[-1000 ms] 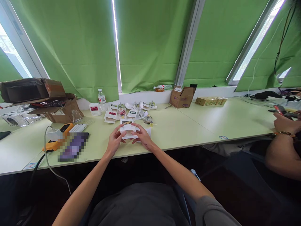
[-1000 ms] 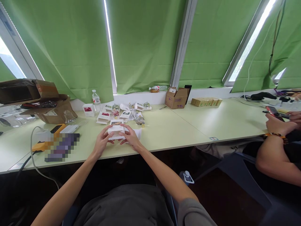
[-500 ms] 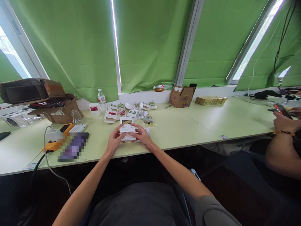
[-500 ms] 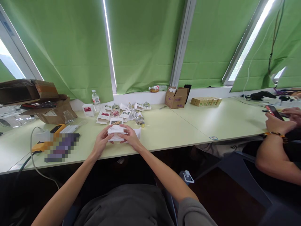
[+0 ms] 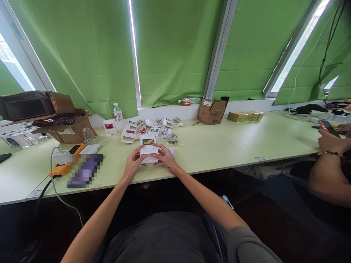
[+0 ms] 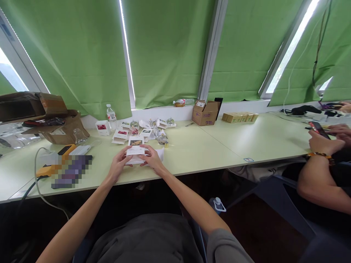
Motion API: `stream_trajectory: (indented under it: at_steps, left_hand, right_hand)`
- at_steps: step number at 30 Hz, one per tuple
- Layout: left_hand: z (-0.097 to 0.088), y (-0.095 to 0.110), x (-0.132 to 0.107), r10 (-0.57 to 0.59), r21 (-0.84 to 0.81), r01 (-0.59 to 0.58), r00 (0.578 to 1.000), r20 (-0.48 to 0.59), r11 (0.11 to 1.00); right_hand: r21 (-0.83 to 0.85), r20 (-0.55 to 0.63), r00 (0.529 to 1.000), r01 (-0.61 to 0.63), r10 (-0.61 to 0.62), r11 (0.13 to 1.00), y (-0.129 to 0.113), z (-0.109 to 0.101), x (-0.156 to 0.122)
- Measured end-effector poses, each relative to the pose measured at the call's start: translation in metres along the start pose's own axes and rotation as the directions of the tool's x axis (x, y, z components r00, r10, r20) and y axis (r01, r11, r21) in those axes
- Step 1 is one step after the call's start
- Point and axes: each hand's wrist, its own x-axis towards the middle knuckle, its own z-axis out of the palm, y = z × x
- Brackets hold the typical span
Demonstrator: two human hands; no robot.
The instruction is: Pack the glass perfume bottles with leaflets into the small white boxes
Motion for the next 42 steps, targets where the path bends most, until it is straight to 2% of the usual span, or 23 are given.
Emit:
stream_trajectory:
  at_steps: [42]
  left_hand:
    - [0.0010,0.0012,0.0005,-0.034,0.056,0.036,0.999,-0.040,0.998]
  right_hand:
    - [-0.021,0.029,1.000,-0.006,0.006,1.000,0.0027,-0.0016,0.0008]
